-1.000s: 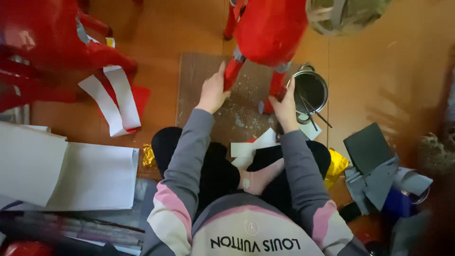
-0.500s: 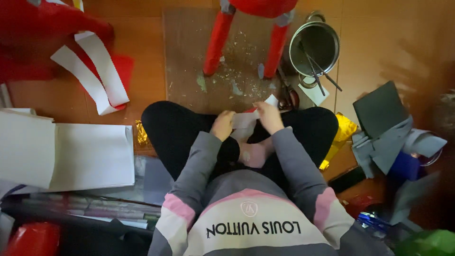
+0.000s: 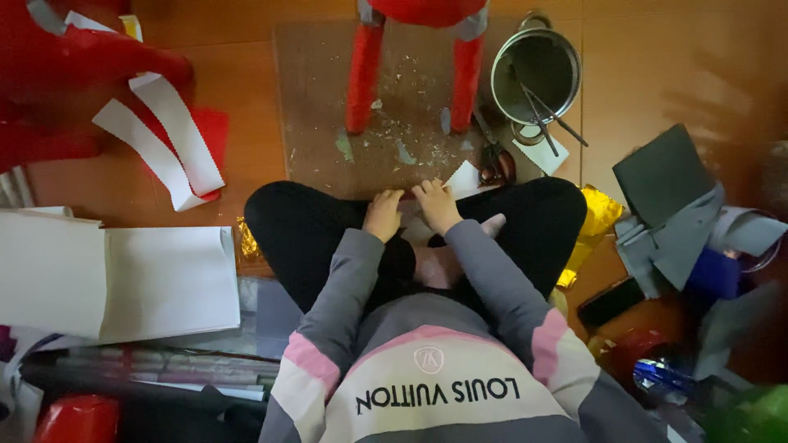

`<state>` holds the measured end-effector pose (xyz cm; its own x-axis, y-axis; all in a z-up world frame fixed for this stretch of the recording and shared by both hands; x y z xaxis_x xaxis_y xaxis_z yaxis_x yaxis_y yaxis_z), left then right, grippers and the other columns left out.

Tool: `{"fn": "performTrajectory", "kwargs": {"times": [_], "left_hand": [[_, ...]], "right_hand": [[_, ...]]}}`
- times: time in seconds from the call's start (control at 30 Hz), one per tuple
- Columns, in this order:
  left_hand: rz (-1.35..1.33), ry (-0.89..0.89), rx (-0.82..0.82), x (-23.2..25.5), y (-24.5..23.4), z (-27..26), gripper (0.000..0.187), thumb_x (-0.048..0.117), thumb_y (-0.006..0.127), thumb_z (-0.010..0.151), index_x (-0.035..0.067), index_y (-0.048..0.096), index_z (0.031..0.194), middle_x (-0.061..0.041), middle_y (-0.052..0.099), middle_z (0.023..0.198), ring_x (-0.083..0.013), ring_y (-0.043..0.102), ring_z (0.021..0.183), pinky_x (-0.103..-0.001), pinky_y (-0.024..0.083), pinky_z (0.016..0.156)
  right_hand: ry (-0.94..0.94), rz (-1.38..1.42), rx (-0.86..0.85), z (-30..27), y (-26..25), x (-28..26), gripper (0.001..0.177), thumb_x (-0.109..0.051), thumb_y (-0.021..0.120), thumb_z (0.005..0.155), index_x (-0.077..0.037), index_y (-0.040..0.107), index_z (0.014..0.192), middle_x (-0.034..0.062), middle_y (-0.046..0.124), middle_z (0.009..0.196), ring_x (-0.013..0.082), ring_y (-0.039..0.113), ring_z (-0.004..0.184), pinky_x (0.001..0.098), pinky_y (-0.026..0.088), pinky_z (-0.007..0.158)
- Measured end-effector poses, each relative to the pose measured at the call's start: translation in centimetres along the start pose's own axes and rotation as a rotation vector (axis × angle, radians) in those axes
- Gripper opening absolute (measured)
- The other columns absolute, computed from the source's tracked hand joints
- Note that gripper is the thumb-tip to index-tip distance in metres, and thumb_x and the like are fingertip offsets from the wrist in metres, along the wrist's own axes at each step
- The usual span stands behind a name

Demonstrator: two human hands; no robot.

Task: Decorating a bamboo lattice structure with paper strips and gold foil using glue.

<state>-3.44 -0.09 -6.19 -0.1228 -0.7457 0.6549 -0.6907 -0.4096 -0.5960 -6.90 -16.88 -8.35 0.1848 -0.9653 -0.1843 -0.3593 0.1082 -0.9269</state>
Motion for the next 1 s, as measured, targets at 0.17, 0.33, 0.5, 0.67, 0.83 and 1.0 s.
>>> {"fn": "performTrajectory", "kwargs": {"times": [0.17, 0.33, 0.5, 0.67, 0.83, 1.0], "left_hand": [[0.091, -0.012, -0.061, -0.3, 0.1, 0.5, 0.047, 0.010, 0.061, 0.088, 0.010, 0.052, 0.134, -0.012, 0.055, 0.127, -0.0320, 0.049, 0.123, -0.043, 0.045, 0.101], [-0.043, 0.008, 0.002, -1.3, 1.0, 1.2, 0.033, 0.006, 0.058, 0.089, 0.005, 0.059, 0.122, -0.016, 0.061, 0.113, -0.0346, 0.057, 0.112, -0.044, 0.049, 0.095], [-0.113, 0.054, 0.277, -1.6, -2.4, 0.6, 0.010, 0.010, 0.064, 0.085, 0.013, 0.066, 0.094, -0.015, 0.064, 0.086, -0.0397, 0.063, 0.090, -0.049, 0.050, 0.082], [0.091, -0.082, 0.367, -0.9, -8.1, -1.0, 0.008, 0.005, 0.058, 0.091, 0.006, 0.066, 0.095, -0.009, 0.059, 0.085, -0.0304, 0.065, 0.086, -0.043, 0.055, 0.077], [-0.014, -0.196, 0.428, -4.6, -7.6, 0.7, 0.013, 0.013, 0.057, 0.094, 0.001, 0.063, 0.097, -0.019, 0.060, 0.087, -0.0399, 0.065, 0.088, -0.048, 0.054, 0.079], [-0.254, -0.259, 0.437, -6.9, -4.6, 3.7, 0.017, 0.009, 0.061, 0.089, -0.002, 0.063, 0.102, -0.028, 0.063, 0.094, -0.0455, 0.064, 0.096, -0.051, 0.055, 0.081]], "right_hand": [[-0.106, -0.035, 0.210, 0.1, -2.2, -0.9, 0.008, -0.022, 0.058, 0.090, -0.018, 0.060, 0.096, 0.0020, 0.051, 0.094, 0.0215, 0.049, 0.096, 0.0410, 0.036, 0.085], [-0.092, 0.271, 0.100, -0.8, -5.0, -0.3, 0.023, -0.014, 0.051, 0.089, -0.009, 0.061, 0.109, 0.0137, 0.063, 0.103, 0.0334, 0.058, 0.103, 0.0473, 0.043, 0.091], [-0.118, 0.195, 0.217, -0.9, -3.5, 3.4, 0.029, -0.008, 0.055, 0.085, -0.008, 0.059, 0.114, 0.0142, 0.071, 0.101, 0.0305, 0.067, 0.102, 0.0449, 0.049, 0.088], [0.039, 0.181, -0.016, -0.2, -7.2, 5.6, 0.018, -0.019, 0.051, 0.097, -0.017, 0.064, 0.110, 0.0067, 0.073, 0.097, 0.0299, 0.068, 0.098, 0.0476, 0.043, 0.092], [0.043, -0.429, 0.376, -0.4, -15.5, 10.5, 0.010, -0.019, 0.058, 0.080, -0.024, 0.059, 0.072, -0.0031, 0.059, 0.063, 0.0175, 0.062, 0.060, 0.0334, 0.046, 0.052], [0.367, -0.462, 0.636, -3.0, -14.3, 17.5, 0.004, -0.020, 0.064, 0.085, -0.018, 0.064, 0.082, 0.0031, 0.053, 0.076, 0.0244, 0.061, 0.075, 0.0370, 0.049, 0.059]]}}
Point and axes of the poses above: each hand's wrist, its own z-axis towards the middle knuckle, its own y-axis out of the palm, x = y × z, the point moved 1 cm from there along z, towards the middle knuckle
